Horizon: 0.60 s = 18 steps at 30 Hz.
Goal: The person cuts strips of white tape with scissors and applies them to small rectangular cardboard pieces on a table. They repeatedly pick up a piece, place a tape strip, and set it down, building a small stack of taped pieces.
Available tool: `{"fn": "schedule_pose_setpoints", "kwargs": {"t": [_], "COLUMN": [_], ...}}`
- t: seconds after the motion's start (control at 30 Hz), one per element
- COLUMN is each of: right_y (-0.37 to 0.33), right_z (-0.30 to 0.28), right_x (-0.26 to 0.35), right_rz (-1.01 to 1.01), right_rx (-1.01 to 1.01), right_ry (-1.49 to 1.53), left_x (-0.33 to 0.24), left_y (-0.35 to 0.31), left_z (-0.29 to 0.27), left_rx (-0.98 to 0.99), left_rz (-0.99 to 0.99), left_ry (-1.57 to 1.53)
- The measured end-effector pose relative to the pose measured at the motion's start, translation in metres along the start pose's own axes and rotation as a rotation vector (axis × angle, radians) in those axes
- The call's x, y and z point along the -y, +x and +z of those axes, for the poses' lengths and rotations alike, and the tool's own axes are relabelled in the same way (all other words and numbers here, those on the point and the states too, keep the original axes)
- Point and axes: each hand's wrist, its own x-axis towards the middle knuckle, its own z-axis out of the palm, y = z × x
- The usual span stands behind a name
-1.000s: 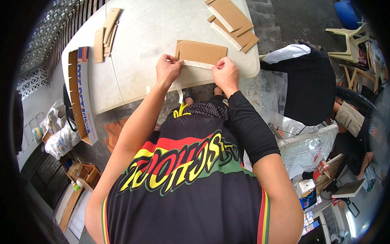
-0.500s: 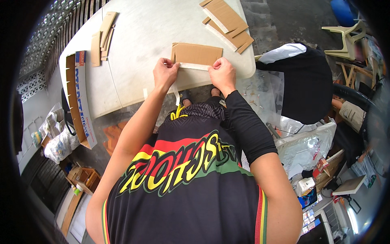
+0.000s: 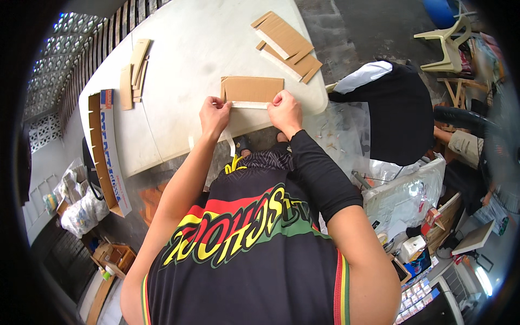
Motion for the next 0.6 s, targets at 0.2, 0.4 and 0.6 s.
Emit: {"fn": "schedule_pose_setpoints", "kwargs": {"t": [0.2, 0.4, 0.6], "right_y": [0.009, 0.013, 0.009], "right_z": [0.012, 0.013, 0.011], "right_x": [-0.012, -0.011, -0.005], "right_rz": [-0.073, 0.031, 0.024], "right_rx": [-0.054, 0.001, 0.005], "right_ry": [0.094, 0.116, 0.12], "left_x": [0.016, 0.026, 0.024], "left_y": [0.014, 0.027, 0.036], "left_z": [0.004, 0.005, 0.008], "left_rx": [0.022, 0.038, 0.079], "left_rz": [0.063, 0.183, 0.153], "left_ry": [0.047, 0.132, 0.142]}}
